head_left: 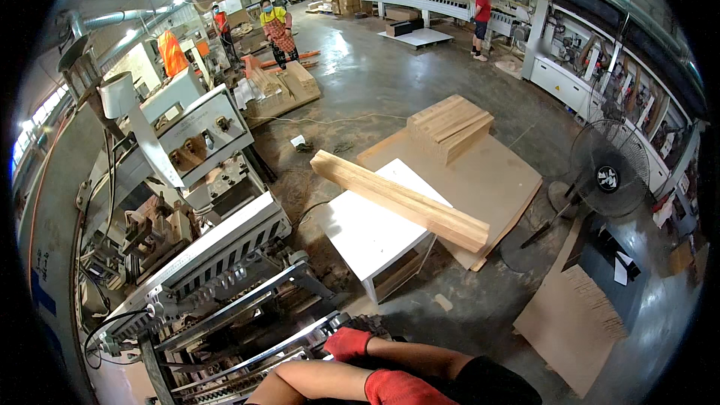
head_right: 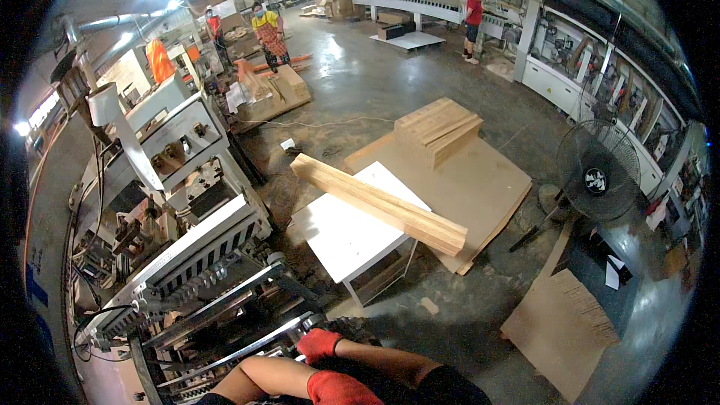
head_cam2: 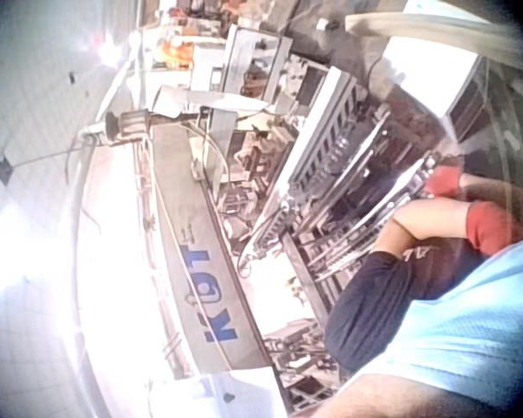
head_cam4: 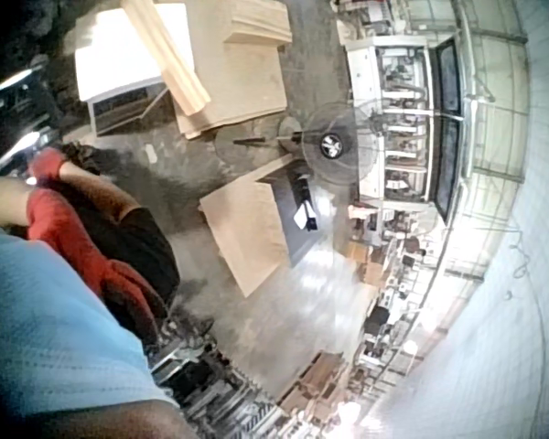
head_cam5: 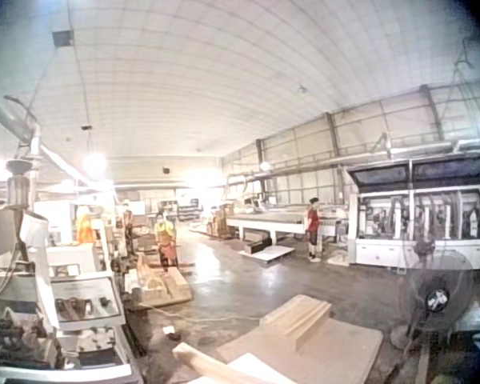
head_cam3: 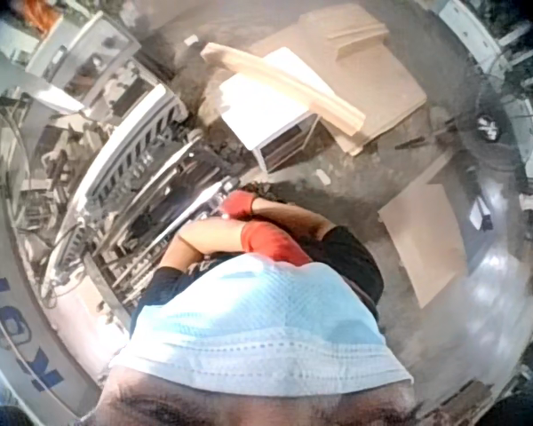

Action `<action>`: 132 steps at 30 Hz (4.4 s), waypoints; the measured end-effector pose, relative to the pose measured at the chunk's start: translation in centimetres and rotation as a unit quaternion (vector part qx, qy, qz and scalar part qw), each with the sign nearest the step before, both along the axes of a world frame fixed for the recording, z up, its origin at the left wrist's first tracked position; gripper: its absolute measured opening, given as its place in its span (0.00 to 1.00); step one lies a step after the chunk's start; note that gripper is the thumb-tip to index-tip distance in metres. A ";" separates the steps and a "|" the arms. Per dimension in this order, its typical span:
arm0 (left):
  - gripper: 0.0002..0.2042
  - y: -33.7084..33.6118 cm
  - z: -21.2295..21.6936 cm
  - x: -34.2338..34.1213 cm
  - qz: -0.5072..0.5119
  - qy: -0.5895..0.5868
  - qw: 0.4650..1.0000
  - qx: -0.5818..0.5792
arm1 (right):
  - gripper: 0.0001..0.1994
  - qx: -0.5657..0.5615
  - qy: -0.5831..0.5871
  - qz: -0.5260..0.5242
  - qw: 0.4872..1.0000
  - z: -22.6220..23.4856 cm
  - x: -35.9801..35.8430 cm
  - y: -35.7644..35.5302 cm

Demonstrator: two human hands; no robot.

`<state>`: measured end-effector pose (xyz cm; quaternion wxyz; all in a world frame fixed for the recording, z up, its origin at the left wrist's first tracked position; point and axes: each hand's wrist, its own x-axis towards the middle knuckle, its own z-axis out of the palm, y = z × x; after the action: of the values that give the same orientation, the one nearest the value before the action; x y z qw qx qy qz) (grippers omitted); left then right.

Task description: The person feeds curved wooden slats into a large industrial woodworking machine, handling them by hand and carefully aligning them with the machine's intake mechanism.

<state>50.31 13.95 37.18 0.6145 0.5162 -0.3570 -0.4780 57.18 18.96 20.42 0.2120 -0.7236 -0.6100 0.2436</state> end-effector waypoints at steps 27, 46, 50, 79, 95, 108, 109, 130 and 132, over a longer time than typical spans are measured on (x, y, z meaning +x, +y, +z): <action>0.20 -0.2 -0.6 1.7 -0.031 0.001 0.999 -0.008 | 0.17 -0.015 -0.020 0.097 0.995 1.6 1.1 0.5; 0.35 13.5 2.9 2.0 0.468 0.058 0.874 -0.117 | 0.25 0.085 -0.327 -0.576 0.745 7.3 23.5 -14.6; 0.30 14.8 2.5 -1.1 0.586 0.058 0.808 0.030 | 0.28 0.009 -0.393 -0.569 0.723 5.7 25.4 -16.9; 0.35 17.4 -4.9 -1.2 0.645 -0.063 0.756 0.090 | 0.19 0.344 -0.048 -0.579 0.738 4.5 16.3 -12.8; 0.36 19.0 -2.7 -1.3 0.809 0.194 0.404 -0.380 | 0.29 0.343 -0.148 -0.196 0.907 8.6 6.3 -5.5; 0.23 27.8 -9.9 -7.1 0.680 -0.047 0.346 -0.645 | 0.22 0.262 -0.137 -0.134 0.946 6.9 8.8 -5.5; 0.23 28.0 -10.3 -7.6 0.732 0.003 0.299 -0.612 | 0.22 0.256 -0.057 -0.150 0.953 6.6 8.6 -5.1; 0.34 52.8 -15.2 -4.1 0.860 0.049 0.156 -0.483 | 0.10 0.164 0.626 -0.235 0.725 -1.5 16.8 17.5; 0.34 54.3 -16.1 -3.5 0.861 0.050 0.173 -0.476 | 0.09 0.161 0.620 -0.261 0.723 -2.4 18.0 18.8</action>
<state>46.83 68.26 21.05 0.7810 0.0803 0.1860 0.5907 75.17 37.74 17.97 0.7110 -0.4970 -0.1602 0.4710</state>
